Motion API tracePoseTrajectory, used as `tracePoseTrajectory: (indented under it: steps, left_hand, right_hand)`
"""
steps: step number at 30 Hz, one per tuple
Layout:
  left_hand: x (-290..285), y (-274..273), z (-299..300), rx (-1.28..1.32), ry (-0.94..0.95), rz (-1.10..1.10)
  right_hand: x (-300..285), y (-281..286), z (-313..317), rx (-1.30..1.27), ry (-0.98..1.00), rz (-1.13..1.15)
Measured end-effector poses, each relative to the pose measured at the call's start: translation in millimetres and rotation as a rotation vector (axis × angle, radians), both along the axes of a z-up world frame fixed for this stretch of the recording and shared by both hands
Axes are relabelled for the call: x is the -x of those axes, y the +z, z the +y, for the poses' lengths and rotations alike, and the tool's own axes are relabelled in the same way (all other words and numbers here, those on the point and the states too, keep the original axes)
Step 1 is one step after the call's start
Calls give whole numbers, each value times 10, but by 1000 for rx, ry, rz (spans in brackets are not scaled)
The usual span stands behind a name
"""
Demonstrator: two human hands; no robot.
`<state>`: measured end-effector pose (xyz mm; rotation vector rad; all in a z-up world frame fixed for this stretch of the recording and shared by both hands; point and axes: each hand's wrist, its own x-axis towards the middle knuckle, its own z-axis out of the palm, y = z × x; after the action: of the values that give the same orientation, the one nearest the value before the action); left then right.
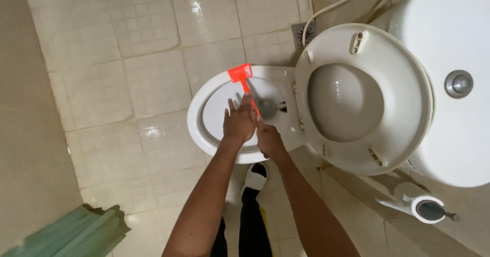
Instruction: The person scrubs the inside of a toilet bowl with an orange toilet brush while water runs from a handheld sprayer. They then rinse the brush and place it in its holder next to the toilet.
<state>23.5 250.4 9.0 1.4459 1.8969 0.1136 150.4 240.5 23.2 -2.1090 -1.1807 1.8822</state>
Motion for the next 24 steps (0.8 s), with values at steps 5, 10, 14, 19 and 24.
tracePoseTrajectory:
  steps: [5,10,14,19,24]
  left_hand:
    - [267,43,-136,33,90,-27]
    - [119,-159,-100,17,70,-62]
    - [-222,-262,28,-19,-20,-53]
    - [-683,-199,162,-53,-72,-60]
    - [-793,-61,258,-4,-127,-20]
  right_hand:
    - [255,104,-39,20,69,-25]
    - [78,-10,-44,-75,120,-65]
    - [-239,-15,-22,-31,24,-80]
    - [-669,-39,-31,-51,-81,15]
    - [-700,183,45,67,-182,60]
